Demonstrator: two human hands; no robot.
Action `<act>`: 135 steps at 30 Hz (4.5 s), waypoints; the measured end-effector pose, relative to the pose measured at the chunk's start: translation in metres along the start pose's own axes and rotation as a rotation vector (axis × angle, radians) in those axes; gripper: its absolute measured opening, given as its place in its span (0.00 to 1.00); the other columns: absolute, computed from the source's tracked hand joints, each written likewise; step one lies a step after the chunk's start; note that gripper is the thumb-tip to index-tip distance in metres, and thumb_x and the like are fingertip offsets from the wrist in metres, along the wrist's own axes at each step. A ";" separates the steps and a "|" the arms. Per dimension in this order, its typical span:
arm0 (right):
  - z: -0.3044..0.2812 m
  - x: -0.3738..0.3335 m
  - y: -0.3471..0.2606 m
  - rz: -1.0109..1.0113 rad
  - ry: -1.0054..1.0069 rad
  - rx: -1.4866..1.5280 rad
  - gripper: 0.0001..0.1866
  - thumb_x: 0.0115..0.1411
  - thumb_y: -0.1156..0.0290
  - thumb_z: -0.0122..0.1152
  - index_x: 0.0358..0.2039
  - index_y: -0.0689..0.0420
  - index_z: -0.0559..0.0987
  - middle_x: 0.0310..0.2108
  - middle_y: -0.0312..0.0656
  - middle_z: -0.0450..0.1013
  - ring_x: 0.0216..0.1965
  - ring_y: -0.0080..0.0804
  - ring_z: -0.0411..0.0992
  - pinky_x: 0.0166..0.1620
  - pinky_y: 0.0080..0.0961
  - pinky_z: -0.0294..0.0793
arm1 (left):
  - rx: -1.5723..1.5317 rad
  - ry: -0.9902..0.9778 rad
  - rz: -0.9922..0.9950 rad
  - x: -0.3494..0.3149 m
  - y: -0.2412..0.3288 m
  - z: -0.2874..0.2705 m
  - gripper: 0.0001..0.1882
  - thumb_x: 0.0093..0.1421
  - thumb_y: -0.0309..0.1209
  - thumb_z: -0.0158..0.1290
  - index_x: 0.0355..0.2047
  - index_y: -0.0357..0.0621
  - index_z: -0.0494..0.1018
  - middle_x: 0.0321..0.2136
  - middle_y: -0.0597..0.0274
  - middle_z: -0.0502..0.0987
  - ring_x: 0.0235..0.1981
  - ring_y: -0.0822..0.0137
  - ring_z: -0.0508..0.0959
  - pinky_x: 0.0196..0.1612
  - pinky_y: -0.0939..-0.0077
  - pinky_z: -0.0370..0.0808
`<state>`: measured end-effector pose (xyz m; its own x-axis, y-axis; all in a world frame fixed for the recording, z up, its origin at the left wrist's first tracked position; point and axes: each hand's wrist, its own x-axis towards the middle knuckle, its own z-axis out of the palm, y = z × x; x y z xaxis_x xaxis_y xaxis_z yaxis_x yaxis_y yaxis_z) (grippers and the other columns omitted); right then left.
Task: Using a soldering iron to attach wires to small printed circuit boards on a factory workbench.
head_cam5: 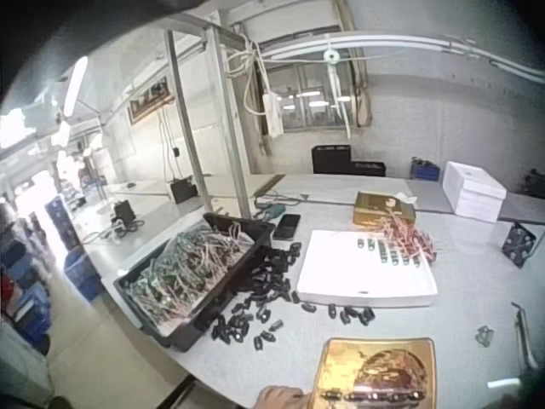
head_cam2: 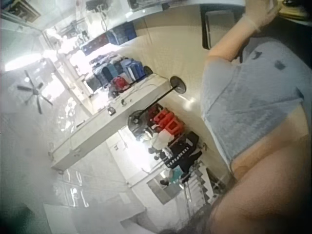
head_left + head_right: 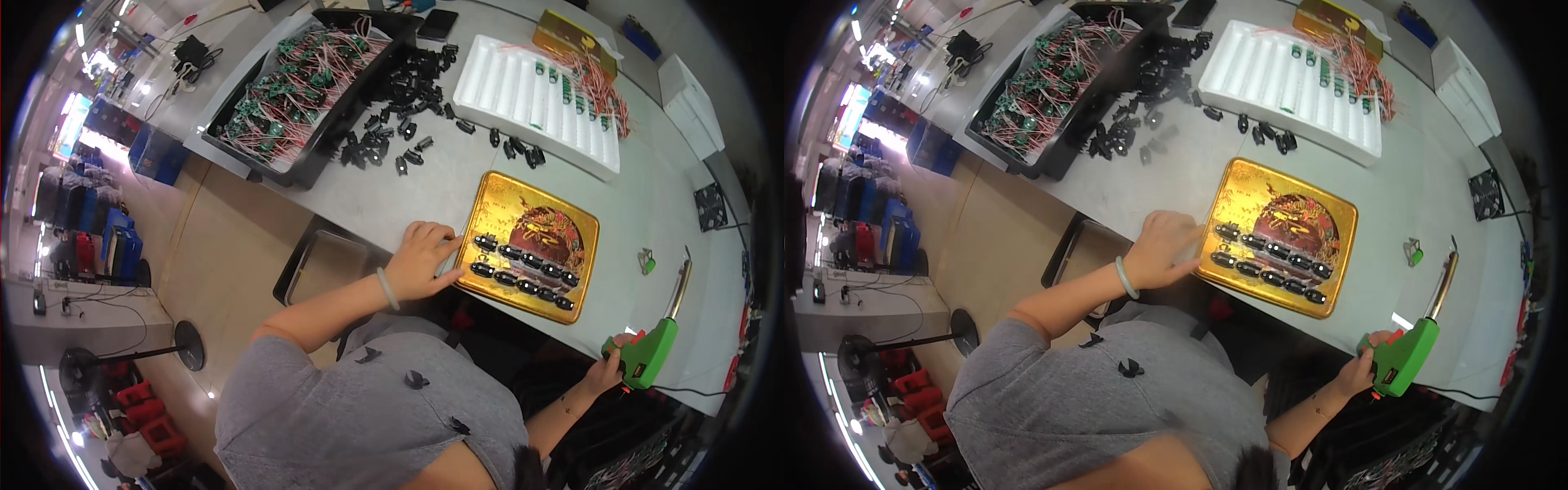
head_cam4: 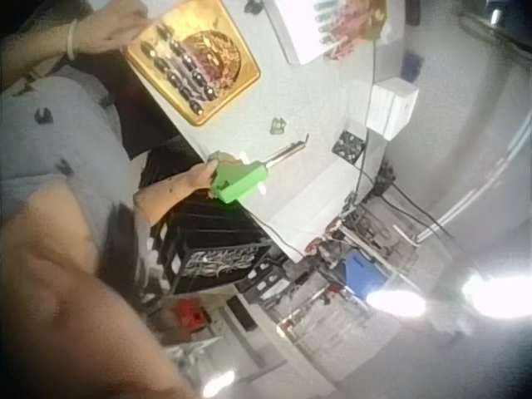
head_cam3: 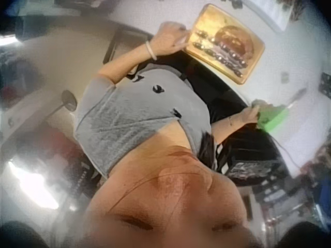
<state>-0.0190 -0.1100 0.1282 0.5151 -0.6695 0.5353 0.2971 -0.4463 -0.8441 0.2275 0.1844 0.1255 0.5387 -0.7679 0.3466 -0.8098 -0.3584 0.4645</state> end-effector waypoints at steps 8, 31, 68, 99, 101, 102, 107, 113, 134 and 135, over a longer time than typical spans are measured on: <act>0.036 -0.017 -0.004 0.205 0.057 0.447 0.35 0.45 0.68 0.52 0.54 0.64 0.53 0.25 0.38 0.57 0.31 0.28 0.54 0.39 0.24 0.55 | 0.080 0.027 -0.083 0.047 -0.048 -0.022 0.06 0.47 0.30 0.51 0.27 0.48 0.74 0.29 0.66 0.71 0.35 0.64 0.68 0.40 0.66 0.60; 0.009 -0.040 -0.048 0.266 0.185 -0.010 0.30 0.45 0.74 0.56 0.49 0.66 0.60 0.28 0.39 0.64 0.27 0.24 0.61 0.30 0.17 0.61 | 0.374 0.184 -0.092 0.417 -0.133 0.098 0.08 0.52 0.33 0.46 0.29 0.54 0.76 0.37 0.65 0.73 0.42 0.61 0.69 0.45 0.56 0.61; 0.042 -0.030 -0.073 0.300 0.164 0.562 0.35 0.38 0.69 0.55 0.50 0.64 0.59 0.21 0.40 0.61 0.21 0.25 0.57 0.24 0.17 0.58 | -1.603 -0.259 -0.062 0.152 0.035 -0.072 0.10 0.59 0.38 0.41 0.29 0.45 0.60 0.19 0.58 0.69 0.13 0.76 0.58 0.25 0.81 0.57; 0.084 -0.053 -0.084 0.476 -0.131 0.347 0.29 0.43 0.86 0.58 0.48 0.61 0.61 0.27 0.37 0.65 0.28 0.22 0.67 0.31 0.16 0.67 | -1.871 -0.846 -0.598 0.039 0.092 0.006 0.09 0.57 0.31 0.48 0.37 0.43 0.64 0.26 0.67 0.69 0.19 0.81 0.61 0.27 0.86 0.61; 0.085 -0.053 -0.082 0.523 -0.126 0.357 0.29 0.43 0.86 0.58 0.48 0.61 0.61 0.27 0.37 0.65 0.28 0.22 0.66 0.31 0.16 0.67 | -1.935 -0.804 -0.537 0.038 0.096 0.009 0.10 0.56 0.33 0.49 0.36 0.44 0.64 0.30 0.65 0.68 0.23 0.79 0.62 0.30 0.84 0.62; 0.085 -0.054 -0.082 0.498 -0.144 0.368 0.29 0.43 0.86 0.58 0.48 0.61 0.61 0.27 0.37 0.65 0.28 0.22 0.66 0.31 0.16 0.67 | -1.939 -0.798 -0.537 0.037 0.097 0.011 0.10 0.56 0.33 0.49 0.36 0.44 0.64 0.30 0.65 0.68 0.23 0.79 0.62 0.30 0.84 0.62; 0.080 -0.064 -0.074 0.596 -0.099 0.378 0.29 0.44 0.85 0.59 0.48 0.62 0.61 0.27 0.37 0.64 0.28 0.22 0.66 0.32 0.17 0.67 | -2.043 -0.703 -0.487 0.029 0.101 0.018 0.09 0.56 0.34 0.50 0.33 0.45 0.65 0.35 0.62 0.67 0.34 0.73 0.67 0.38 0.79 0.65; 0.068 -0.068 -0.075 0.662 -0.012 0.126 0.13 0.43 0.86 0.56 0.30 0.60 0.67 0.28 0.37 0.65 0.30 0.24 0.64 0.32 0.19 0.66 | -2.164 -0.454 -0.434 0.011 0.114 0.035 0.12 0.53 0.31 0.53 0.36 0.44 0.64 0.32 0.62 0.70 0.36 0.72 0.70 0.40 0.78 0.67; 0.124 -0.055 -0.049 0.392 -0.587 0.225 0.15 0.53 0.78 0.51 0.42 0.63 0.66 0.35 0.42 0.66 0.35 0.29 0.67 0.39 0.24 0.68 | -1.048 0.237 -0.036 -0.015 0.149 0.038 0.13 0.55 0.37 0.52 0.32 0.39 0.69 0.28 0.57 0.70 0.28 0.67 0.70 0.32 0.72 0.68; 0.122 -0.056 -0.049 0.396 -0.583 0.227 0.15 0.53 0.78 0.51 0.42 0.63 0.66 0.35 0.41 0.66 0.35 0.29 0.67 0.40 0.24 0.68 | -1.087 0.222 -0.048 -0.016 0.150 0.039 0.13 0.55 0.37 0.52 0.32 0.39 0.69 0.28 0.58 0.70 0.28 0.67 0.69 0.32 0.71 0.68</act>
<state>0.0356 0.0211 0.1359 0.9428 -0.3027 0.1397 0.1270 -0.0612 -0.9900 0.0886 0.1222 0.1580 0.6818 -0.6145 0.3968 -0.2103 0.3548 0.9110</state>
